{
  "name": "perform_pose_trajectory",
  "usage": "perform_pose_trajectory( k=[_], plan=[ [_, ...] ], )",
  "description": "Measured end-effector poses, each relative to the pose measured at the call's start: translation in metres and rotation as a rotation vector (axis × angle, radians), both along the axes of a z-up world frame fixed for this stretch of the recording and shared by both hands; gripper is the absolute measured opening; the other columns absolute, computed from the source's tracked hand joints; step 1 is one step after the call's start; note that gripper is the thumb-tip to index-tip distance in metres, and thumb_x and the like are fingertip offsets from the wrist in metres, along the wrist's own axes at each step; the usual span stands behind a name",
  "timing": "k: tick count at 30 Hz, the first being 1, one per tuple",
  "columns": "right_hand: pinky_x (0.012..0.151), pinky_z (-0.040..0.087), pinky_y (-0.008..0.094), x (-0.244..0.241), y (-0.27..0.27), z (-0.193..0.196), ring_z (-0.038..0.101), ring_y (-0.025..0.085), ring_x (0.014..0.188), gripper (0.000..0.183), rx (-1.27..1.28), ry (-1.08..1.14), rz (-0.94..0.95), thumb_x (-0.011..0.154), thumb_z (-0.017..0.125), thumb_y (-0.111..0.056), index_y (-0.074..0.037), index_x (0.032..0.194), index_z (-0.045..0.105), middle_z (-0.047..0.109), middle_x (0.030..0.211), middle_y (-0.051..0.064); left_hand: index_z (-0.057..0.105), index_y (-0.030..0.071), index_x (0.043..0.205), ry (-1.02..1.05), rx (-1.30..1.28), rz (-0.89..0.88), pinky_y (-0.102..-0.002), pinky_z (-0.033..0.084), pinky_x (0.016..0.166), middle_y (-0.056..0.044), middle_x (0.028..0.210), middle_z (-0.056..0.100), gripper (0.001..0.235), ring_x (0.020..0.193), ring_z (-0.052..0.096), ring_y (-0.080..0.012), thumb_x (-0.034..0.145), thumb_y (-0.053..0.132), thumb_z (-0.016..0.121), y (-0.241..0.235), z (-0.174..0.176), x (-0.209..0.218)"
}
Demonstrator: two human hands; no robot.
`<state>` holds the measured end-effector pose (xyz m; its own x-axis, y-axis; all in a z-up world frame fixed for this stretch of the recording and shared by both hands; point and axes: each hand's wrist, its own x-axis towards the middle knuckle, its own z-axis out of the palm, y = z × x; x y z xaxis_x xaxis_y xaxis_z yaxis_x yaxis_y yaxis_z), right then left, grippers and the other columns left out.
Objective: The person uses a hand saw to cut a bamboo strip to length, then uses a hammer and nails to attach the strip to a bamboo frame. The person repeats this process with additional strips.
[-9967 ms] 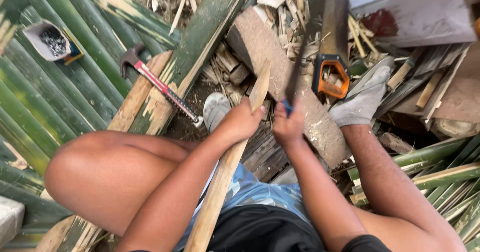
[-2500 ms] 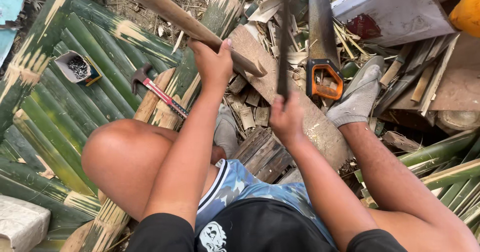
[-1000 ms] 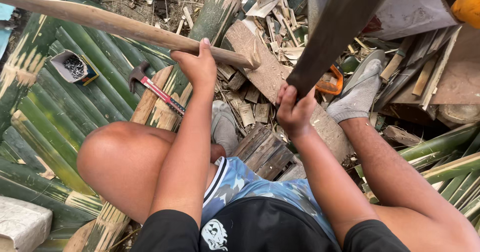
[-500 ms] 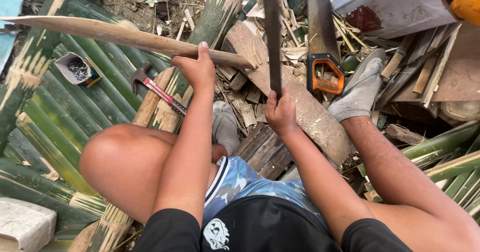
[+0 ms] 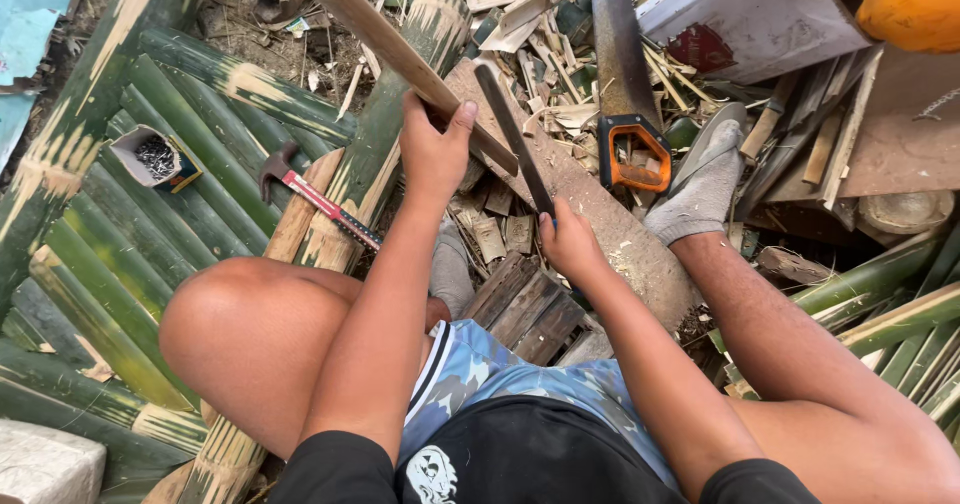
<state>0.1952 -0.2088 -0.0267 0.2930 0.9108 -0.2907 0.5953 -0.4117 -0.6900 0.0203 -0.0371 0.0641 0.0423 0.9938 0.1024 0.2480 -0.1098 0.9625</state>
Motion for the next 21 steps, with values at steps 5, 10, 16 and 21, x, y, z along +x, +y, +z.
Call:
perform_pose_trajectory(
  k=[5,10,16,21],
  plan=[
    [0.062,0.050,0.056,-0.008,-0.003,0.063,0.066,0.050,0.072,0.024,0.159,-0.018,-0.011,0.102,0.055,-0.020,-0.004,0.120,0.051,0.066,0.077,0.028,0.053,0.003,0.116,0.061,0.108,-0.091,-0.040,0.058,0.089,-0.013,0.103,0.073,0.040,0.097,0.074,-0.0255,0.097,0.027,0.079,-0.008,0.015,0.004],
    [0.057,0.052,0.053,-0.019,-0.007,0.087,0.069,0.045,0.062,0.026,0.247,0.053,-0.087,0.101,0.054,-0.020,-0.004,0.122,0.052,0.065,0.071,0.025,0.056,0.003,0.113,0.027,0.086,-0.105,-0.039,0.059,0.086,-0.012,0.099,0.074,0.039,0.095,0.076,-0.0258,0.094,0.025,0.081,-0.007,0.020,0.006],
    [0.060,0.050,0.055,-0.021,-0.003,0.074,0.065,0.050,0.066,0.022,0.235,-0.211,0.087,0.101,0.059,-0.013,0.001,0.116,0.052,0.066,0.075,0.028,0.059,0.003,0.120,-0.018,0.081,-0.158,-0.037,0.061,0.085,-0.011,0.103,0.075,0.042,0.096,0.077,-0.0252,0.090,0.023,0.080,-0.013,0.034,0.010],
    [0.058,0.052,0.054,-0.022,-0.017,0.068,0.067,0.049,0.068,0.023,0.412,-0.045,-0.062,0.102,0.056,-0.017,0.001,0.116,0.054,0.066,0.075,0.029,0.060,0.003,0.118,0.038,0.112,-0.148,-0.039,0.059,0.088,-0.013,0.104,0.075,0.037,0.099,0.076,-0.0268,0.092,0.019,0.081,-0.012,0.031,0.009]
  ],
)
